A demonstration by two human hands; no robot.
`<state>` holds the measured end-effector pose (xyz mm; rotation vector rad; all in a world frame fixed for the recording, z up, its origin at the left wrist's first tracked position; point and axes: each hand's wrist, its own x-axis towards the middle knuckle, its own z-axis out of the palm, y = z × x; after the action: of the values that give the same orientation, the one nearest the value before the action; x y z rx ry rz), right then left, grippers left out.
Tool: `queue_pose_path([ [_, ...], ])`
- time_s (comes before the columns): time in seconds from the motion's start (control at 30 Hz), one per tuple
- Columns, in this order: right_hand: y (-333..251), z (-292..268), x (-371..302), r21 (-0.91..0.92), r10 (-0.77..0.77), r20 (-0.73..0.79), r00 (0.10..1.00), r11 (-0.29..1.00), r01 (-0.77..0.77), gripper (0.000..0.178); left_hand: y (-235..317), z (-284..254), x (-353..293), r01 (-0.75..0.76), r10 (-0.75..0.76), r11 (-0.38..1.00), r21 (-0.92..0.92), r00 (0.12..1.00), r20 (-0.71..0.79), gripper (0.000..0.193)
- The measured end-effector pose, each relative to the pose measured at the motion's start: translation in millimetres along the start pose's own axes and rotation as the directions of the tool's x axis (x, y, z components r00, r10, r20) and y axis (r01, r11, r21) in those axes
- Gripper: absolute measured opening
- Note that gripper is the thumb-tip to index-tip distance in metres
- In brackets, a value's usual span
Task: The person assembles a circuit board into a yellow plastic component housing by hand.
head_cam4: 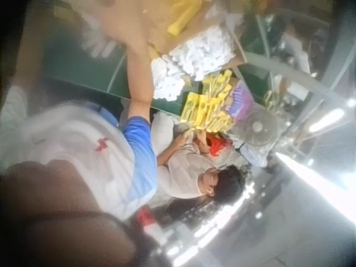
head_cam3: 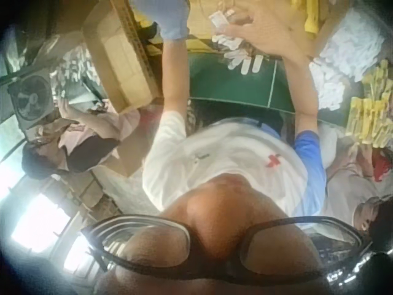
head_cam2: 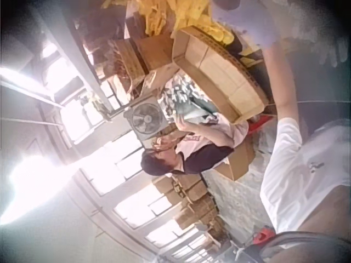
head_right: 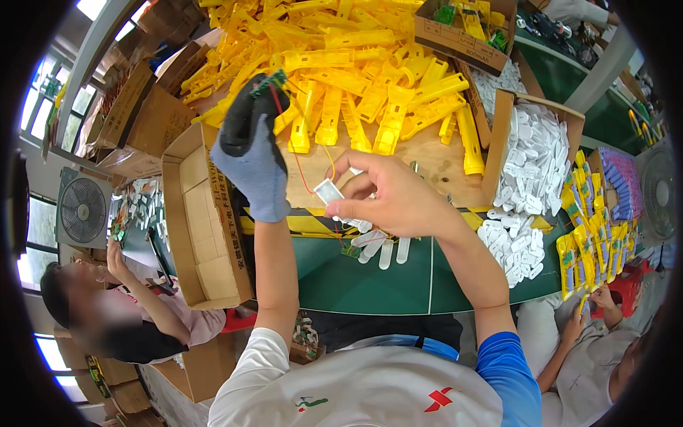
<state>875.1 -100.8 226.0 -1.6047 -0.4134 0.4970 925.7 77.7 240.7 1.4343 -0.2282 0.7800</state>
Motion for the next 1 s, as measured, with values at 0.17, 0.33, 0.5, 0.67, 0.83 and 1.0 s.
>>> queue_pose_path([
  [0.17,-22.0,5.9,-23.3,-0.069,-0.142,-0.048,0.989,0.988,0.139,0.030,-9.8,-13.4,11.9,-0.229,0.217,0.933,0.276,0.973,0.074,0.034],
  [0.33,-29.7,12.6,-36.5,0.198,-0.195,-0.184,0.963,0.953,0.230,0.047,-6.7,-11.2,7.9,-0.122,0.111,0.977,0.176,0.991,0.071,0.033],
  [0.5,-23.8,-10.2,-32.9,0.009,-0.195,-0.237,0.952,0.979,0.203,0.059,-6.3,-5.4,7.1,-0.046,0.044,0.998,0.036,0.998,0.045,0.033],
  [0.67,-39.0,-26.2,-60.1,0.275,-0.224,-0.300,0.927,0.911,0.309,0.067,-5.2,-7.7,12.5,-0.397,0.213,0.821,0.410,0.879,0.426,0.030],
  [0.83,-37.4,-41.7,-67.0,0.346,-0.325,-0.532,0.782,0.759,0.551,0.047,13.1,-13.3,8.6,-0.250,-0.095,0.884,0.395,0.732,0.675,0.037],
  [1.0,-30.1,-64.7,-71.8,0.081,-0.364,-0.559,0.745,0.870,0.487,0.025,19.6,-10.7,1.8,-0.081,-0.263,0.941,0.329,0.438,0.860,0.036],
])
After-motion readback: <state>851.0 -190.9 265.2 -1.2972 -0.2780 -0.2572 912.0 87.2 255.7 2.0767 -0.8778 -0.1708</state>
